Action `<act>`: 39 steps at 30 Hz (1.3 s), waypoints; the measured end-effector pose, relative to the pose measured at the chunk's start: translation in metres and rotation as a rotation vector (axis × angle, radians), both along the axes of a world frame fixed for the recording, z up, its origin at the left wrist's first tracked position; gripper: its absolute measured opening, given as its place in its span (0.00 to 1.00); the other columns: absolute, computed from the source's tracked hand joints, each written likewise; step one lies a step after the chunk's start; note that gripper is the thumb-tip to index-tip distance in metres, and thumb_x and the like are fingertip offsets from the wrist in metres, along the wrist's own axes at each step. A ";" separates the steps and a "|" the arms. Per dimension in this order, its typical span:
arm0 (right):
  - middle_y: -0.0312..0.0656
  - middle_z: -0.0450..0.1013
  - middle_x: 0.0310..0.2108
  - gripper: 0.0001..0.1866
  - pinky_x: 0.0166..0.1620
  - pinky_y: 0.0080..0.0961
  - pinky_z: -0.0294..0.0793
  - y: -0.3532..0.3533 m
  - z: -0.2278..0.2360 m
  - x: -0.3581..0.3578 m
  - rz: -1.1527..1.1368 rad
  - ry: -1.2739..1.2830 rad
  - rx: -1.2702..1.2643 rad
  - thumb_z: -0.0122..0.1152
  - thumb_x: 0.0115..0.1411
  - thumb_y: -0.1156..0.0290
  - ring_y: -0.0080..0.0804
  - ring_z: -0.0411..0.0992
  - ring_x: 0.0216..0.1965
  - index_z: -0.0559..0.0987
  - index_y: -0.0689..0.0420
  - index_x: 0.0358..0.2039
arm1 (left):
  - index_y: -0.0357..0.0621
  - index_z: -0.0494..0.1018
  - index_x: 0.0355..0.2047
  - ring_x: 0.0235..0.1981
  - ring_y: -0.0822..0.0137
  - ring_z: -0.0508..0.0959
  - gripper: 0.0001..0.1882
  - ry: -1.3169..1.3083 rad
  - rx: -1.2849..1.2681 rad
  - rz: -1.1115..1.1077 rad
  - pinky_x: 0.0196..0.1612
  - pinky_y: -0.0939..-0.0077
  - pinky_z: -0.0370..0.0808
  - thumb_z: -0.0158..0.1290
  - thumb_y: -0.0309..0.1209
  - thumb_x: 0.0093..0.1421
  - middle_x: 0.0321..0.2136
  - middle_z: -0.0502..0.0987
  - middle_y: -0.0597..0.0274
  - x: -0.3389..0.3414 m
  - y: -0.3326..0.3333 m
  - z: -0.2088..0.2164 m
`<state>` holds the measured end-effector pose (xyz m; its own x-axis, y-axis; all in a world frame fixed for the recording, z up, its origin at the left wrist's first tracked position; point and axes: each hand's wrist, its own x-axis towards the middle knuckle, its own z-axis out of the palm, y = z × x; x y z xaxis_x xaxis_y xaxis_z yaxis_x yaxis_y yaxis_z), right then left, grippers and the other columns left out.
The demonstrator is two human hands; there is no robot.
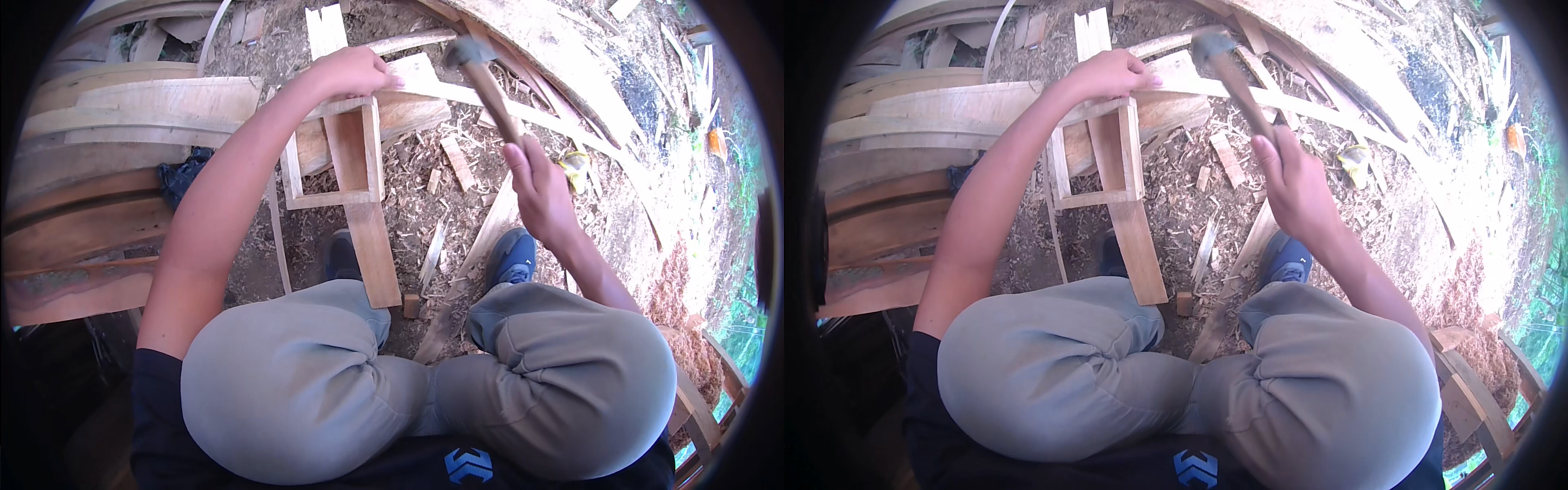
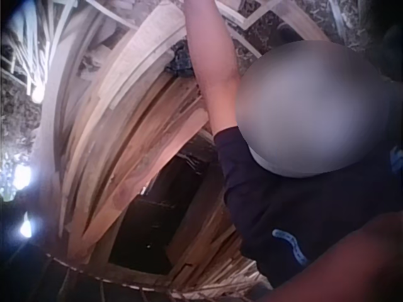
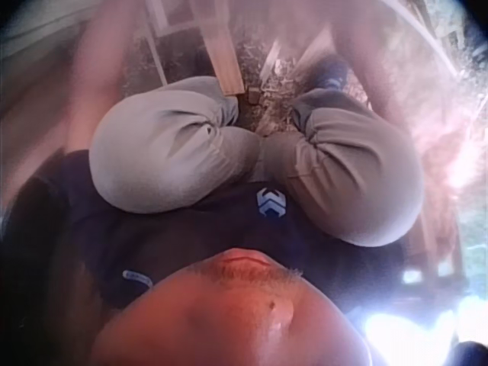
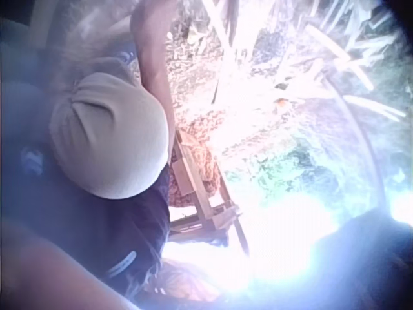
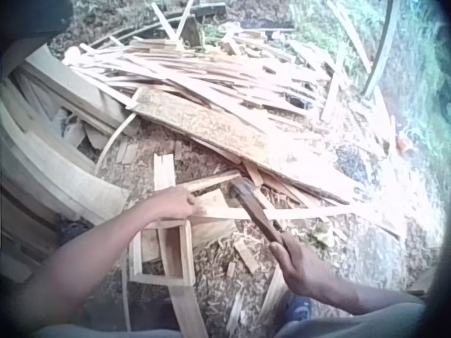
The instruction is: The person assembles a small wooden frame by hand, fitting thin wooden slats into a rectangular structure. They use a hammer to tap pieces into place and adjust the alignment of the frame components.
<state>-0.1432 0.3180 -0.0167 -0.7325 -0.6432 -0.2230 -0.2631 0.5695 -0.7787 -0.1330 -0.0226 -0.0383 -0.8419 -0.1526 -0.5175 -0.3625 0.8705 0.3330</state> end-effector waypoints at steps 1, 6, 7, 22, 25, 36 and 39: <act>0.49 0.70 0.19 0.19 0.27 0.43 0.67 -0.001 0.002 0.005 -0.032 0.033 -0.069 0.41 0.74 0.54 0.44 0.71 0.20 0.69 0.59 0.41 | 0.47 0.65 0.13 0.19 0.73 0.75 0.32 0.004 0.019 -0.010 0.22 0.74 0.67 0.58 0.58 0.60 0.14 0.70 0.66 0.001 -0.006 -0.005; 0.58 0.73 0.21 0.15 0.31 0.53 0.72 0.001 -0.036 0.011 0.051 0.055 0.144 0.44 0.73 0.59 0.56 0.76 0.23 0.66 0.60 0.42 | 0.44 0.76 0.21 0.15 0.72 0.69 0.27 -0.058 0.043 0.031 0.22 0.73 0.69 0.57 0.57 0.60 0.17 0.73 0.67 -0.006 0.011 0.001; 0.58 0.74 0.21 0.16 0.32 0.54 0.72 0.006 -0.034 0.002 0.084 0.034 0.157 0.44 0.73 0.58 0.59 0.75 0.25 0.67 0.60 0.42 | 0.44 0.77 0.21 0.15 0.73 0.69 0.27 -0.082 0.046 0.061 0.21 0.74 0.69 0.57 0.56 0.60 0.17 0.74 0.67 -0.006 0.012 0.001; 0.50 0.73 0.20 0.20 0.28 0.44 0.71 -0.012 0.022 -0.002 0.029 -0.056 0.130 0.41 0.74 0.55 0.45 0.74 0.21 0.70 0.62 0.41 | 0.43 0.73 0.17 0.20 0.71 0.75 0.31 -0.013 0.008 0.084 0.26 0.71 0.71 0.55 0.58 0.61 0.17 0.74 0.63 0.002 0.003 -0.005; 0.50 0.73 0.20 0.18 0.24 0.44 0.71 -0.006 0.021 0.007 -0.099 0.104 -0.143 0.43 0.74 0.57 0.47 0.75 0.20 0.69 0.62 0.42 | 0.41 0.75 0.18 0.20 0.68 0.75 0.32 -0.019 -0.042 -0.044 0.29 0.69 0.73 0.54 0.59 0.61 0.17 0.75 0.61 -0.002 -0.003 0.000; 0.49 0.72 0.19 0.21 0.28 0.42 0.69 0.003 0.025 -0.004 -0.106 0.101 -0.117 0.44 0.74 0.53 0.44 0.74 0.21 0.70 0.62 0.40 | 0.42 0.75 0.13 0.20 0.65 0.75 0.32 -0.039 -0.310 -0.064 0.32 0.63 0.74 0.54 0.60 0.58 0.14 0.72 0.59 -0.014 0.011 0.006; 0.50 0.72 0.20 0.22 0.30 0.42 0.70 0.004 0.019 -0.009 -0.094 0.048 -0.034 0.43 0.74 0.52 0.46 0.74 0.23 0.71 0.62 0.41 | 0.43 0.77 0.16 0.26 0.62 0.80 0.32 -0.079 -0.347 -0.043 0.37 0.61 0.76 0.54 0.62 0.57 0.18 0.77 0.60 -0.015 0.014 0.010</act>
<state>-0.1519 0.3224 0.0021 -0.7991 -0.5781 -0.1649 -0.2477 0.5666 -0.7859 -0.1478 -0.0086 -0.0286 -0.8107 -0.2955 -0.5054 -0.3356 0.9419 -0.0125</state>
